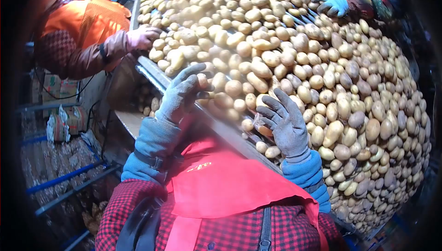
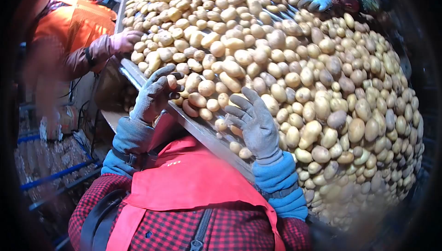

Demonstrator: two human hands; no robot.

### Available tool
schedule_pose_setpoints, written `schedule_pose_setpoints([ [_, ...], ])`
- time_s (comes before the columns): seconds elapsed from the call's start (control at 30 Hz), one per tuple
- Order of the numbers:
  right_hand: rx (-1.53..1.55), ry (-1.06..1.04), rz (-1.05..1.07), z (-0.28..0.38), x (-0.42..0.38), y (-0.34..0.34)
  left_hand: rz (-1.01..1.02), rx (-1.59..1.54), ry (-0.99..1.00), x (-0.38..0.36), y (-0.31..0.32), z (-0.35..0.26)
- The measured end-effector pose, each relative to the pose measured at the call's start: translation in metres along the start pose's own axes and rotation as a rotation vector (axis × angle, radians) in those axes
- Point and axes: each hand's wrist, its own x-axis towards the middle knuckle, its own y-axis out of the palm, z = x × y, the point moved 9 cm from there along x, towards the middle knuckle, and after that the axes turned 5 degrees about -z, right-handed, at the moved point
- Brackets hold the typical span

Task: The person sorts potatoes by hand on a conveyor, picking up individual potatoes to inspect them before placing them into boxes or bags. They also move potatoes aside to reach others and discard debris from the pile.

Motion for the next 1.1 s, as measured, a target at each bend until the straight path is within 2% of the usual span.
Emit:
schedule_pose_setpoints([
  [0.03, -0.144, -0.062, 0.052, 0.002, 0.0, 0.013, -0.04, -0.014, -0.007, -0.005, -0.009, 0.001],
  [0.13, -0.029, 0.032, 0.07, -0.016, 0.012, 0.022, -0.065, -0.138, -0.008, -0.012, -0.027, -0.001],
  [0.3, -0.173, 0.129, 0.095, -0.049, 0.028, 0.062, -0.192, -0.185, 0.099, -0.065, -0.086, -0.027],
  [0.37, -0.035, 0.31, 0.037, -0.074, 0.036, 0.071, -0.366, -0.099, 0.243, -0.11, -0.144, -0.04],
  [0.43, -0.175, 0.344, 0.077, -0.094, 0.042, 0.089, -0.651, 0.014, 0.346, -0.181, -0.21, -0.041],
  [0.5, -0.191, 0.407, 0.105, -0.116, 0.044, 0.105, -0.889, -0.046, 0.382, -0.272, -0.271, -0.02],
  [0.57, -0.203, 0.497, 0.111, -0.136, 0.046, 0.117, -1.347, 0.071, 0.288, -0.373, -0.309, 0.009],
  [0.63, -0.256, 0.539, 0.136, -0.151, 0.047, 0.127, -1.57, 0.01, 0.229, -0.452, -0.327, 0.06],
  [0.67, -0.252, 0.557, 0.16, -0.158, 0.046, 0.131, -1.68, 0.046, 0.131, -0.483, -0.328, 0.083],
  [0.73, -0.243, 0.571, 0.198, -0.165, 0.045, 0.136, -1.776, 0.0, 0.003, -0.528, -0.331, 0.14],
  [0.83, -0.306, 0.587, 0.159, -0.164, 0.044, 0.137, -1.82, 0.041, -0.198, -0.55, -0.341, 0.205],
  [0.87, -0.355, 0.552, 0.153, -0.162, 0.044, 0.141, -1.766, 0.46, -0.35, -0.539, -0.338, 0.19],
  [0.9, -0.258, 0.576, 0.165, -0.163, 0.046, 0.14, -1.7, 0.621, -0.34, -0.521, -0.344, 0.181],
  [0.93, 0.047, 0.666, 0.319, -0.177, 0.051, 0.143, -1.636, 0.781, -0.323, -0.503, -0.348, 0.172],
  [1.0, 0.173, 0.696, 0.348, -0.167, 0.051, 0.136, -1.587, 0.643, -0.04, -0.452, -0.362, 0.154],
  [1.07, -0.069, 0.528, 0.111, -0.141, 0.048, 0.136, -1.489, 0.664, 0.21, -0.382, -0.346, 0.09],
  [1.1, -0.204, 0.461, -0.011, -0.126, 0.042, 0.136, -1.378, 0.706, 0.432, -0.345, -0.334, 0.06],
])
